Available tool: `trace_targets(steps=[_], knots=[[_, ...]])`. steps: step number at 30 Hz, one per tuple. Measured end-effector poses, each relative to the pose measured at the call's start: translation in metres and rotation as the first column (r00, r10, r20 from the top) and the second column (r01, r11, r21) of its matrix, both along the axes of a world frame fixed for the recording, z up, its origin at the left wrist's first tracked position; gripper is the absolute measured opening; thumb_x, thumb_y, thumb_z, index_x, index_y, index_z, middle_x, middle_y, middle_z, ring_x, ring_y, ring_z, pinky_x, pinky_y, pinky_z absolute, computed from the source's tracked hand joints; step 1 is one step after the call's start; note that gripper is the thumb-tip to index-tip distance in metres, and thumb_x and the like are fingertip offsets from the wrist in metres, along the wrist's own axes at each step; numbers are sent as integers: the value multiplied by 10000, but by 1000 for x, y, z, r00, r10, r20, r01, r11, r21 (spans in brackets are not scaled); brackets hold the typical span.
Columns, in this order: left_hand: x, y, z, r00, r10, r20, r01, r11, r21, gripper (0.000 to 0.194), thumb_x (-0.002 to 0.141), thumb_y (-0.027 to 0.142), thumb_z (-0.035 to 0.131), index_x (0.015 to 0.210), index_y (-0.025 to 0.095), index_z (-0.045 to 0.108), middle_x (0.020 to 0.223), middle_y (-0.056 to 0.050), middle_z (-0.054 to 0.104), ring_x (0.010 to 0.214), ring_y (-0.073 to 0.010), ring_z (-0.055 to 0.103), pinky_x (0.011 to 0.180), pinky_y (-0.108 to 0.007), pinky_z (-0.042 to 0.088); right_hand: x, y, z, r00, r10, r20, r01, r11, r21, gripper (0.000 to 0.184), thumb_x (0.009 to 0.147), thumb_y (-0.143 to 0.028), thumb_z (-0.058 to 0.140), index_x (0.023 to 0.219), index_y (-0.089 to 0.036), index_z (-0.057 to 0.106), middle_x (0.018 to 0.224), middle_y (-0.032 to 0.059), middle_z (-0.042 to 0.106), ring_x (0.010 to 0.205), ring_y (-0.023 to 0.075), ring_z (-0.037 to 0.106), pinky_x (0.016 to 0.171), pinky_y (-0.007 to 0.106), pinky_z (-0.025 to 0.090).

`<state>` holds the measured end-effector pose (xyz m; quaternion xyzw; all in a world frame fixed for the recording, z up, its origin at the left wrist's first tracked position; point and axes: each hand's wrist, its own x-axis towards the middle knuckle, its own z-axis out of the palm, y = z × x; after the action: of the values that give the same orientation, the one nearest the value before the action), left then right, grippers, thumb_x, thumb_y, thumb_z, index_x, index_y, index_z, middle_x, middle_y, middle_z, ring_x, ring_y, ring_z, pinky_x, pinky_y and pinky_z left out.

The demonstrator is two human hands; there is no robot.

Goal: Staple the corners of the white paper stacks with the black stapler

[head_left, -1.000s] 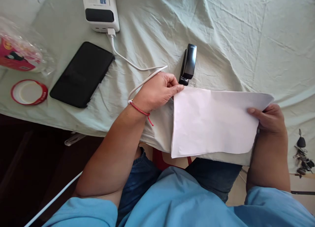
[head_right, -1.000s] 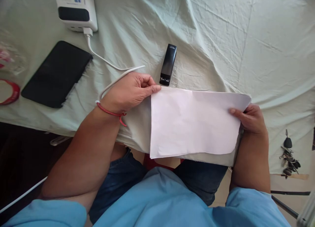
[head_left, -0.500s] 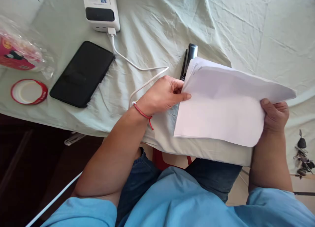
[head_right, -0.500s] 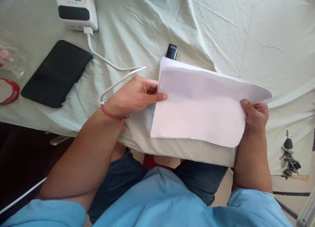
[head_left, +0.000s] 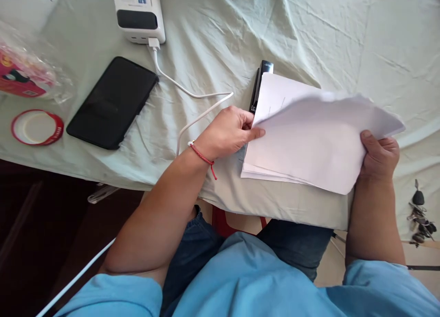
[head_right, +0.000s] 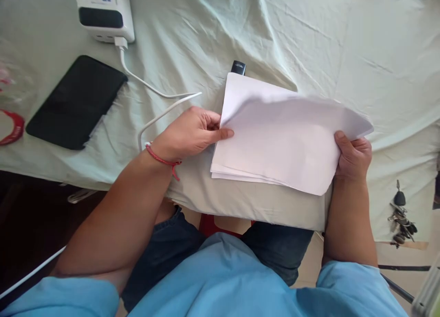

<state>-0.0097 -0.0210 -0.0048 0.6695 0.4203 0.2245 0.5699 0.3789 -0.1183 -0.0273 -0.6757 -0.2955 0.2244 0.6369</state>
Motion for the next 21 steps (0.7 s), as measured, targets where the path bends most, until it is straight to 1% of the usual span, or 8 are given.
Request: trace_targets(steps=[3, 5, 7, 9, 12, 15, 19, 21], knots=[[0, -2, 2, 999, 29, -43, -30, 999, -19, 523, 980, 411, 687, 550, 198, 477, 574, 36, 396, 569, -96, 342, 555, -290, 261, 0, 0, 1, 999, -19, 31, 20, 999, -28, 443, 470, -359, 1044, 791, -131, 839, 870, 57, 827, 715, 134, 694, 661, 261, 654], [2, -3, 2, 998, 50, -44, -50, 999, -4, 566, 1015, 437, 641, 536, 208, 446, 566, 29, 379, 573, -106, 344, 562, -300, 271, 1, 0, 2, 998, -38, 53, 41, 998, -51, 440, 468, -369, 1041, 773, -133, 829, 864, 55, 817, 703, 138, 686, 643, 269, 646], [3, -2, 0, 998, 49, -27, -48, 999, 11, 524, 997, 426, 661, 550, 211, 490, 574, 18, 443, 602, -128, 417, 584, -303, 330, 4, 0, 2, 997, -46, 68, 50, 996, -68, 448, 479, -383, 1044, 778, -132, 824, 873, 53, 811, 718, 139, 686, 644, 260, 635], [4, -1, -3, 1000, 17, -6, -17, 1000, 11, 399, 916, 358, 740, 591, 210, 561, 612, 12, 537, 653, -152, 502, 610, -302, 388, 6, 1, 2, 996, -50, 76, 56, 995, -79, 455, 488, -392, 1054, 779, -135, 818, 869, 45, 803, 731, 134, 678, 647, 246, 624], [3, 1, -7, 1000, -12, 5, 12, 1000, 1, 272, 815, 268, 791, 631, 204, 601, 665, 10, 592, 700, -162, 552, 617, -294, 410, 7, 1, 2, 996, -47, 69, 52, 996, -69, 460, 501, -395, 1065, 792, -138, 818, 845, 31, 793, 753, 130, 674, 664, 234, 619], [1, 1, -5, 1000, 3, -23, -3, 1000, -3, 353, 849, 287, 755, 587, 206, 532, 632, 24, 493, 662, -137, 485, 584, -284, 347, 7, 2, 1, 996, -49, 68, 54, 997, -60, 442, 525, -372, 1058, 806, -129, 819, 843, 33, 789, 781, 132, 686, 691, 225, 619], [2, 0, 2, 997, 7, -82, -5, 1000, 25, 523, 913, 303, 698, 532, 216, 350, 602, 43, 301, 591, -97, 298, 567, -300, 229, 7, 2, 2, 995, -73, 74, 78, 995, -61, 427, 528, -358, 1035, 802, -108, 824, 885, 58, 801, 769, 125, 682, 680, 219, 608], [2, 0, 5, 996, -12, -91, 14, 1000, 19, 558, 931, 297, 682, 531, 218, 300, 596, 45, 264, 575, -90, 250, 567, -312, 203, 8, 2, 2, 995, -59, 75, 63, 996, -58, 432, 511, -371, 1037, 804, -124, 835, 893, 48, 811, 770, 119, 682, 673, 209, 607]])
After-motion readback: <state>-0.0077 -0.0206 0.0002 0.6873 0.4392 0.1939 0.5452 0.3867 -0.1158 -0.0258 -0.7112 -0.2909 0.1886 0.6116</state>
